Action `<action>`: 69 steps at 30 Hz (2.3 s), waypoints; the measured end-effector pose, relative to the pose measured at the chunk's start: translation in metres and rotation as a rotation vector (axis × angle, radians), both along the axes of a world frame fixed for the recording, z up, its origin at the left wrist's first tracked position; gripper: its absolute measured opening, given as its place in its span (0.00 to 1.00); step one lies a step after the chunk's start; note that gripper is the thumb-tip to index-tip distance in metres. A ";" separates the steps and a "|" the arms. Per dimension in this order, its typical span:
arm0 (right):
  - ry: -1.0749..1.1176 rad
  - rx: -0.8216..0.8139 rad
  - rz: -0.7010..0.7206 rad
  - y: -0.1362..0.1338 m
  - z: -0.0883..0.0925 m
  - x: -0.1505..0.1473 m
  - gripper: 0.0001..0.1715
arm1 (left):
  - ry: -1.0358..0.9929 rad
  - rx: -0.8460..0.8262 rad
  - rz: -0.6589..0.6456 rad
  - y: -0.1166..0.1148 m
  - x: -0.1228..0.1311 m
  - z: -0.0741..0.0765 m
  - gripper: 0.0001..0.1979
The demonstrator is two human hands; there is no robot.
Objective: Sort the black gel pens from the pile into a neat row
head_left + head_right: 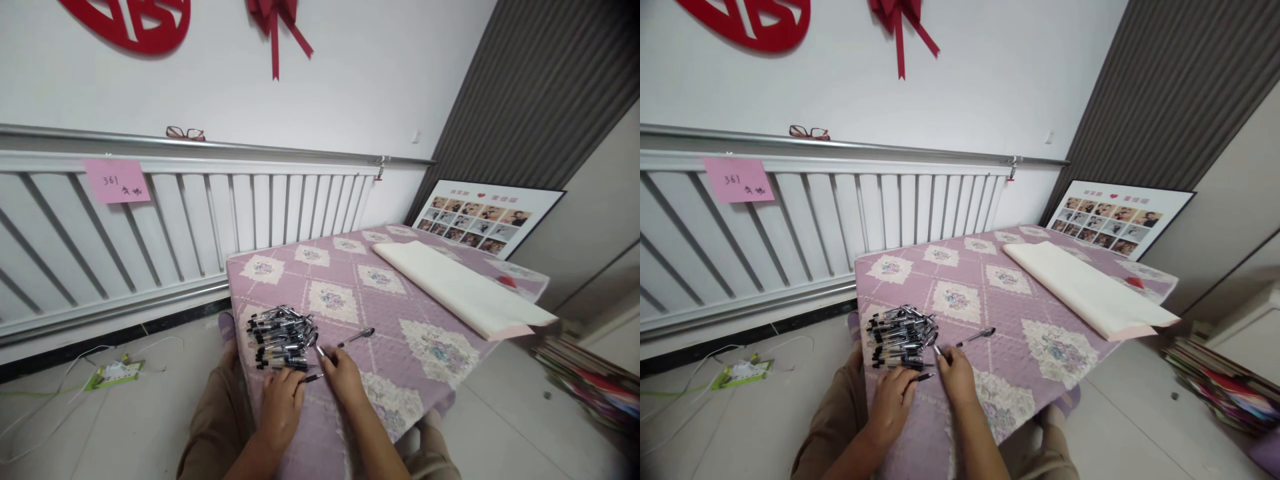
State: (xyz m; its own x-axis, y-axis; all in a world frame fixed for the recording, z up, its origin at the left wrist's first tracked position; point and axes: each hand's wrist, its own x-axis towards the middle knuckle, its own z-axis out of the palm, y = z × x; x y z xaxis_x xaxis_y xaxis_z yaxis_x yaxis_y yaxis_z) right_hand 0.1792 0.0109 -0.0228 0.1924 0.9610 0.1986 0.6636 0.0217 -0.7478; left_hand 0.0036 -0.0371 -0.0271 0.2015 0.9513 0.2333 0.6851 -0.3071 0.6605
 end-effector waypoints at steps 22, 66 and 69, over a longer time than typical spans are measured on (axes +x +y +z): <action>0.522 -0.074 0.053 -0.057 0.007 0.013 0.16 | -0.006 0.037 0.055 -0.002 0.000 0.001 0.11; 0.531 -0.032 -0.312 -0.019 -0.007 0.079 0.26 | 0.087 0.182 -0.070 -0.008 0.000 -0.007 0.15; 0.512 -0.038 -0.397 -0.008 -0.004 0.105 0.27 | 0.107 0.178 -0.070 -0.006 0.000 -0.009 0.14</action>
